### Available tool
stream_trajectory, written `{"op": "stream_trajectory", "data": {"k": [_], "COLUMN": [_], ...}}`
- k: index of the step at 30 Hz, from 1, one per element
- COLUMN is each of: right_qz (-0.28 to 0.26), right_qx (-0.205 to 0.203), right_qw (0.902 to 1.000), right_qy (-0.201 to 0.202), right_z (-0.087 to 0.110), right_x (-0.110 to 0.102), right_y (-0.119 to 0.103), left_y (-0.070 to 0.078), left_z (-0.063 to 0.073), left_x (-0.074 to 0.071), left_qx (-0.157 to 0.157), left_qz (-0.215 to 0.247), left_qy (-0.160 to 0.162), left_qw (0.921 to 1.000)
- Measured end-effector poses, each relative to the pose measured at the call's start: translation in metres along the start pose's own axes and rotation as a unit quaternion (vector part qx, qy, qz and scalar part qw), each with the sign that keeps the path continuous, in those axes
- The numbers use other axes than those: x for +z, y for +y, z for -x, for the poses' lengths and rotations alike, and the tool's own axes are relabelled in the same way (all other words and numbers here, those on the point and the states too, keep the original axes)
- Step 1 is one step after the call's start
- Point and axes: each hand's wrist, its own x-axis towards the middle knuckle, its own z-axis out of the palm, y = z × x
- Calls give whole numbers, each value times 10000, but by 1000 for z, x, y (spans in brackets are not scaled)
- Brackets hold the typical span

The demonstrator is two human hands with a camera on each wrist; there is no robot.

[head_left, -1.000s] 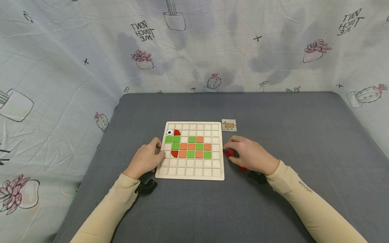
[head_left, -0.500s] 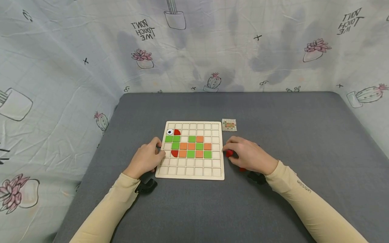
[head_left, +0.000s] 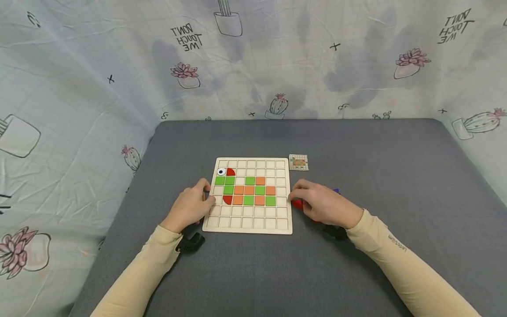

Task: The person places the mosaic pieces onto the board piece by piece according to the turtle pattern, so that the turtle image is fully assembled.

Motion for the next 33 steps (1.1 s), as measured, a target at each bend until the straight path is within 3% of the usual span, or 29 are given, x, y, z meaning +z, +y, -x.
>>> {"op": "stream_trajectory", "data": {"k": [7, 15, 25, 33], "right_qz": [292, 255, 288, 72], "right_qx": [-24, -102, 111, -35], "right_qw": [9995, 9995, 9994, 10000], "right_qy": [86, 155, 122, 30], "right_z": [0, -2, -2, -3], "right_x": [2, 7, 6, 5], "right_y": [0, -3, -2, -3], "left_y": [0, 0, 1, 4], "left_z": [0, 0, 0, 1], "left_x": [-1, -1, 0, -4], "left_qx": [-8, -29, -50, -61], "left_qz": [3, -29, -42, -36], "left_qy": [-14, -5, 22, -30], "left_qw": [10000, 10000, 10000, 10000]}}
